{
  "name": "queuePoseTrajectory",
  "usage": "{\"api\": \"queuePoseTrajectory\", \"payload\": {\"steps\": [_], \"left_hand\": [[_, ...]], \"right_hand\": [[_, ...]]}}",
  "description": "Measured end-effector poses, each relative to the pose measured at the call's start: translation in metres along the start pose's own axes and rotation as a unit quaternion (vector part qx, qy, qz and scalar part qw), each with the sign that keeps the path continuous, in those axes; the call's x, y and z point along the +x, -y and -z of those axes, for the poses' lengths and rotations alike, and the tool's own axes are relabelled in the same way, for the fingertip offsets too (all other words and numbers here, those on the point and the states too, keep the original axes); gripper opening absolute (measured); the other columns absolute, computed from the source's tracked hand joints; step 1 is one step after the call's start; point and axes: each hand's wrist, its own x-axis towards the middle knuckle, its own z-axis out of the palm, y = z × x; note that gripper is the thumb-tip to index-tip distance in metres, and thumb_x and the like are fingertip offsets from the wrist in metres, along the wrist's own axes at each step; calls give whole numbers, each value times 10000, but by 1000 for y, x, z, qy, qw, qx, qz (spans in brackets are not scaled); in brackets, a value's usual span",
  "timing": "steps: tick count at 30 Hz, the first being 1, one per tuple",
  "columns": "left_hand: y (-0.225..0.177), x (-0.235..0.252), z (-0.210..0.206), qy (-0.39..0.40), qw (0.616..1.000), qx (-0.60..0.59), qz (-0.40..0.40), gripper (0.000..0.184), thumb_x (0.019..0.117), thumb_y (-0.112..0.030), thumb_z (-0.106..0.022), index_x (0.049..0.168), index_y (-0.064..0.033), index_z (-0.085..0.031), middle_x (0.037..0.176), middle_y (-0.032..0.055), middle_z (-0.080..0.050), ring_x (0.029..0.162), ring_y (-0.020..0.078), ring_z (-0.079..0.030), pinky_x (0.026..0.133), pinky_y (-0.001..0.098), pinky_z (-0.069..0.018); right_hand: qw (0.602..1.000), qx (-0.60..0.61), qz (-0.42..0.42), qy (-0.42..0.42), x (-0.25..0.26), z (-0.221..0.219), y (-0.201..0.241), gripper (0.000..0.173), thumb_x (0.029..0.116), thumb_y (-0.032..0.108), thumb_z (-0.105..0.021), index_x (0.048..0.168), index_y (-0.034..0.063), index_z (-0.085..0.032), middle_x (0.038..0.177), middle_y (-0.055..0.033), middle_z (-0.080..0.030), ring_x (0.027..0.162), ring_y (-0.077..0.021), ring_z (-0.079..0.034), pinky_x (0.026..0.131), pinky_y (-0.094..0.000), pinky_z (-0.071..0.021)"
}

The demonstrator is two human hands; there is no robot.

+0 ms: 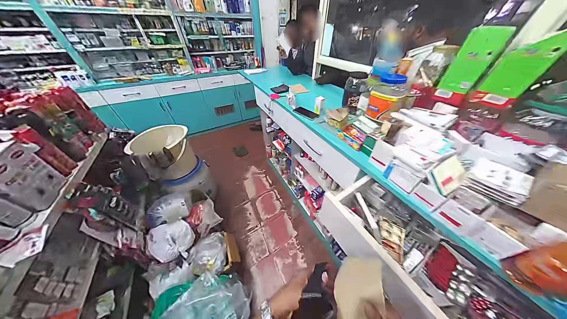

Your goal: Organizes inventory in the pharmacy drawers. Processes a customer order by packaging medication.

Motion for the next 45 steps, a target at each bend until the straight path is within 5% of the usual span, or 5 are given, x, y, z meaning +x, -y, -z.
{"api": "queuePoseTrajectory", "payload": {"steps": [9,17,25,36,45], "left_hand": [[-102,56,198,-139,988,-51,41,115,939,-34,-605,981,-122,-667,832,-94,-727,777,9,-687,772,248,-584],[-196,229,393,-302,952,50,-11,458,967,55,-513,1412,81,-410,1175,110,-616,1015,73,-612,902,276,-525],[-321,420,630,-285,948,107,-91,176,1049,-130,-520,944,-83,-652,744,-55,-644,644,5,-593,615,209,-520],[-429,748,869,-198,932,304,-11,329,1065,-222,-541,1105,81,-664,1049,212,-667,931,248,-618,885,460,-495],[-443,840,948,-217,879,424,-16,562,1073,-370,-504,1439,55,-471,1311,342,-589,1250,472,-563,1064,618,-405]], "right_hand": [[981,125,-127,77,208,-143,35,217,974,134,-647,1039,-68,-695,861,-62,-742,795,-51,-711,789,-284,-602],[973,127,-91,170,363,-242,-3,288,996,34,-562,1215,-141,-630,1029,-232,-704,876,-203,-697,847,-356,-573],[989,62,-102,83,519,-281,-8,266,1007,79,-572,1147,-117,-685,985,-205,-739,874,-211,-731,855,-375,-592],[966,-7,-239,-104,698,-404,-7,337,1053,145,-530,1184,-137,-658,1031,-280,-717,927,-372,-722,895,-519,-570],[928,-82,-322,-168,720,-444,12,282,1015,137,-591,1135,-87,-714,992,-235,-739,867,-335,-732,837,-498,-583]]}}
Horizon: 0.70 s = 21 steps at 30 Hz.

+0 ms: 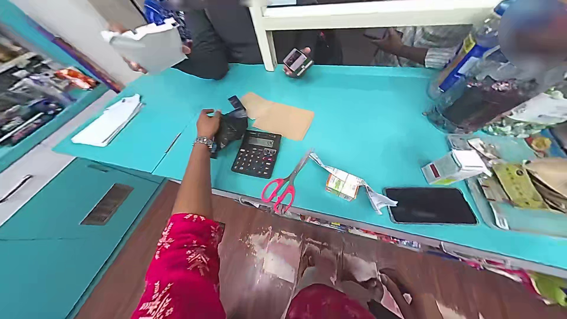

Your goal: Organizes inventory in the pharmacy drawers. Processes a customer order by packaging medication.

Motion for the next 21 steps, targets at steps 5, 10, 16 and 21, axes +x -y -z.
{"api": "queuePoseTrajectory", "payload": {"steps": [5,10,16,21], "left_hand": [[-20,-34,0,-43,993,103,-40,748,1043,-493,-511,1517,67,-366,1574,429,-189,1411,640,-270,1086,761,-276],[-69,-192,-49,-78,954,86,-277,658,1040,-434,-534,1503,20,-426,1609,321,-260,1461,507,-311,1145,669,-302],[-107,-471,-182,-31,841,-122,-527,295,1064,-222,-493,1249,-24,-608,1304,151,-634,1279,161,-576,1074,317,-459],[-171,-632,-312,123,843,-156,-500,351,1046,-257,-520,1226,25,-625,1223,207,-670,1166,191,-645,1003,314,-517]], "right_hand": [[998,-41,-50,26,-14,16,-12,305,1019,156,-579,1165,-82,-701,997,-244,-737,911,-382,-728,876,-549,-565],[997,-74,-24,-7,-48,57,-60,319,1023,186,-588,1173,-70,-705,975,-220,-745,926,-384,-730,895,-566,-560],[935,-203,90,-276,-142,153,-171,238,980,238,-599,1011,80,-775,988,-68,-763,939,-213,-734,859,-368,-596],[845,-243,105,-465,-215,261,-249,235,997,201,-585,1113,50,-723,1173,-169,-713,1100,-271,-680,980,-382,-534]]}}
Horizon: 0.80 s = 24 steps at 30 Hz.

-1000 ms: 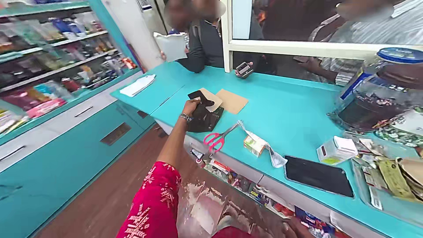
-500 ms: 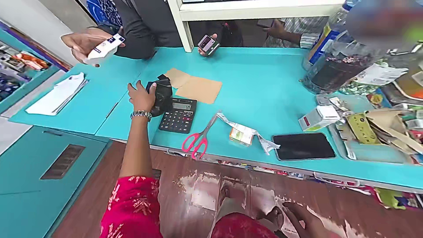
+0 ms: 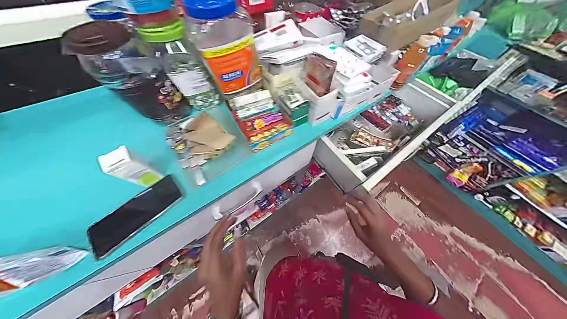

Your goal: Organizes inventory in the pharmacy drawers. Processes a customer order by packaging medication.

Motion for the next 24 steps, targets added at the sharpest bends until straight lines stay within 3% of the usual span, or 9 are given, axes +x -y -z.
{"api": "queuePoseTrajectory", "payload": {"steps": [3,7,9,11,14,16,19,22,24], "left_hand": [[-63,12,-79,71,997,-25,-37,370,1033,-301,-542,1248,-19,-644,1297,197,-660,1197,264,-633,998,397,-497],[-121,29,-167,173,978,-70,-94,370,1046,-352,-520,1243,-85,-684,1310,107,-683,1207,213,-638,1037,419,-464],[-141,35,-209,240,957,-100,-126,377,1040,-362,-528,1209,-81,-714,1261,95,-709,1168,219,-665,1014,449,-491],[-161,42,-247,315,931,-103,-155,385,1020,-369,-551,1192,-73,-728,1196,87,-736,1096,235,-702,949,463,-531],[-189,50,-293,394,903,-71,-155,454,970,-363,-628,1258,-18,-696,1056,140,-746,972,302,-734,869,471,-583],[-206,59,-317,390,910,-39,-133,421,936,-352,-664,1145,6,-737,873,145,-726,807,310,-735,739,443,-607],[-235,65,-342,423,905,14,-49,413,948,-372,-669,995,36,-709,856,185,-693,778,347,-718,665,454,-597],[-264,58,-362,418,901,117,18,467,953,-413,-660,1017,48,-700,892,214,-701,789,379,-723,642,485,-588],[-274,47,-377,351,915,196,22,415,869,-403,-744,934,5,-707,788,166,-691,678,333,-715,555,457,-571]], "right_hand": [[997,-43,-13,-60,22,47,-77,301,1043,265,-523,1118,16,-673,1226,-250,-663,1178,-321,-631,1034,-394,-482],[994,-58,-22,-91,63,84,-196,356,1046,223,-487,990,-28,-733,1152,-251,-712,1116,-388,-667,988,-500,-492],[995,-70,-68,-34,83,98,-253,403,1040,240,-475,992,-62,-736,1121,-256,-718,1095,-438,-669,964,-587,-486],[987,-91,-94,90,100,110,-302,513,1046,331,-426,1023,-86,-723,1074,-279,-714,1070,-484,-667,955,-646,-477],[976,-99,6,195,103,119,-345,715,1055,475,-290,854,-52,-729,891,-238,-740,894,-430,-719,830,-595,-528],[970,-75,87,212,101,134,-374,756,1027,623,-332,839,-6,-708,832,-195,-720,838,-369,-707,803,-527,-536],[965,-64,98,234,107,165,-425,807,897,770,-473,994,9,-726,942,-192,-735,932,-357,-699,915,-521,-514],[966,-91,86,225,115,173,-464,797,859,743,-504,881,-29,-703,870,-233,-712,860,-427,-687,841,-592,-490],[968,-95,86,215,115,172,-475,812,834,769,-508,828,-24,-683,812,-219,-687,809,-422,-675,805,-605,-482]]}}
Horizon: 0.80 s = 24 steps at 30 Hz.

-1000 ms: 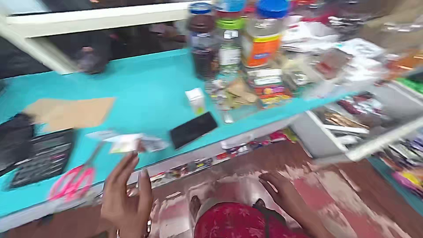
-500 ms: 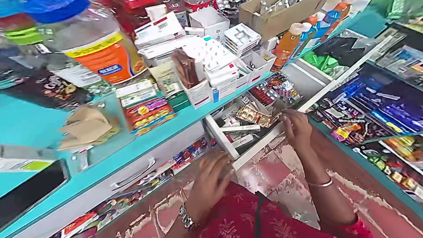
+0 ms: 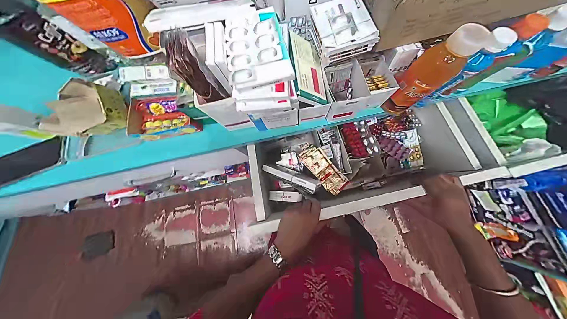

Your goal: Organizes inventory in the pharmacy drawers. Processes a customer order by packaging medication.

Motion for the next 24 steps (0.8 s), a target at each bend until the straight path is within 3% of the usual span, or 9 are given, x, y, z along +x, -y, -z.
{"api": "queuePoseTrajectory", "payload": {"steps": [2,5,9,13,15,18,20,24], "left_hand": [[-7,-4,-11,-56,997,44,27,401,792,-396,-809,892,-21,-704,749,143,-687,624,315,-703,514,452,-556],[-9,-9,-14,-88,992,78,37,424,785,-412,-807,875,-12,-700,742,153,-690,623,333,-704,511,469,-546],[-14,-24,-23,-133,984,114,5,557,852,-584,-648,782,-32,-664,633,117,-625,521,293,-653,433,427,-499],[-32,-51,-28,-159,978,134,-2,641,881,-676,-517,767,-63,-667,614,88,-617,491,267,-624,426,403,-479],[-44,-68,-30,-158,977,142,-7,607,903,-645,-502,774,-74,-664,609,79,-610,489,255,-622,422,390,-478],[-60,-97,-32,-132,982,136,-16,420,931,-435,-536,812,-59,-679,640,89,-631,529,265,-652,441,394,-505],[-66,-111,-37,-138,979,147,-25,497,966,-506,-465,813,-80,-672,635,62,-621,526,239,-637,443,371,-493],[-72,-122,-48,-144,978,150,-30,560,950,-579,-438,777,-96,-664,631,48,-628,531,226,-640,447,359,-493]], "right_hand": [[1000,5,-2,-12,-4,-3,-1,830,833,795,-509,830,-17,-680,800,-209,-681,807,-411,-671,817,-598,-481],[999,36,0,-29,-8,-1,6,825,836,769,-544,852,-41,-696,797,-223,-683,785,-417,-665,821,-608,-460],[998,53,3,-37,-25,4,9,798,843,748,-559,873,-34,-713,819,-220,-696,796,-415,-669,876,-652,-421],[998,44,4,-51,-57,14,17,752,859,734,-544,861,2,-718,800,-189,-693,797,-377,-659,899,-611,-397],[998,44,-1,-52,-75,23,23,669,835,672,-591,841,16,-724,799,-175,-699,797,-367,-664,914,-618,-390],[998,51,-19,-14,-103,40,34,519,809,542,-634,840,34,-734,814,-152,-717,800,-359,-683,929,-648,-389],[998,58,-25,-1,-116,48,39,467,830,474,-599,820,28,-734,788,-154,-714,765,-366,-686,916,-667,-396],[997,81,3,-3,-132,47,29,449,846,491,-584,825,70,-741,744,-110,-705,719,-310,-677,933,-615,-423]]}}
